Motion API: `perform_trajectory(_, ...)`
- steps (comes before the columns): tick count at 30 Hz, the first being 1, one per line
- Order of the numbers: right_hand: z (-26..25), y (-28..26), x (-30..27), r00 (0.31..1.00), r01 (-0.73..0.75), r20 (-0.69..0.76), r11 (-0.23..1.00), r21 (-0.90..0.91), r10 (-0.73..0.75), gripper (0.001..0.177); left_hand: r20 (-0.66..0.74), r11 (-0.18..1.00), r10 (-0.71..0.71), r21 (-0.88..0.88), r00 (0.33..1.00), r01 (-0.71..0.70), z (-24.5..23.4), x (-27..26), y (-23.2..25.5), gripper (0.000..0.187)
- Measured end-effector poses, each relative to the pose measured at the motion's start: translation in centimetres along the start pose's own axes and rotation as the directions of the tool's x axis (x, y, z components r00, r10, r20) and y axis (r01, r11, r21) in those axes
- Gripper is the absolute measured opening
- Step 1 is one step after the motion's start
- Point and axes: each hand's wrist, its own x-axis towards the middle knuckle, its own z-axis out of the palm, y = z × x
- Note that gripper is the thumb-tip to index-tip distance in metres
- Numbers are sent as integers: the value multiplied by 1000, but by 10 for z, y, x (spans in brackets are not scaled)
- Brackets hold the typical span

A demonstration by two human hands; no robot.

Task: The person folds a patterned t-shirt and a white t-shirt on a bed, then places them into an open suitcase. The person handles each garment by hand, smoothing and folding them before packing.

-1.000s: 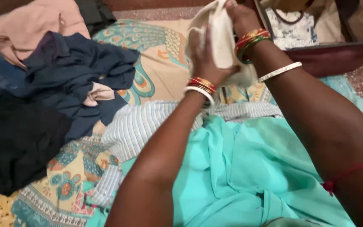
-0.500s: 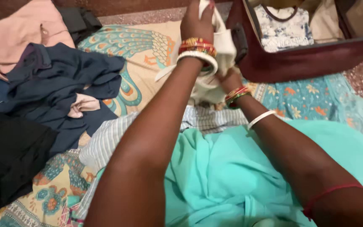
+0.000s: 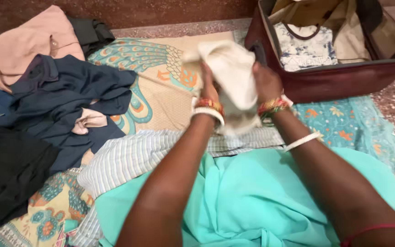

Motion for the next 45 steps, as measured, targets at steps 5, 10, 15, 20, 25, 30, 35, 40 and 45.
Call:
perform_trajectory(5,28,41,-41,834,-286,485,958,-29,264,57,-84,576,-43,812,996,93,-38,-3,2,114)
perform_trajectory(10,47,73,-39,876,-133,477,987,95,72,58,148,664,29,736,989,-130,-35,6,35,47)
perform_trajectory(15,74,136,-36,910,164,399,982,-89,-116,50,415,914,-68,391,907,-111,-11,18,43,46)
perform_trajectory(20,42,114,2,964,-233,34,776,586,264,27,462,977,-105,211,881,6,11,23,65,47)
perform_trajectory(25,-61,22,10,992,114,-80,969,220,-99,19,488,934,-114,350,865,-74,-33,60,145,47)
perform_trajectory(30,-7,0,-15,982,186,97,938,-292,-165,41,251,294,-94,932,963,-214,-106,53,93,45)
perform_trajectory(35,25,31,-41,974,29,220,924,-382,60,47,41,-289,-261,950,965,-118,-156,25,-11,45)
perform_trajectory(40,17,18,-41,982,170,134,925,-340,-131,39,294,-36,144,956,945,-292,-162,19,-37,44)
perform_trajectory(45,41,-19,-50,891,448,97,822,-352,-444,36,380,211,288,870,879,-446,-143,-5,-28,40)
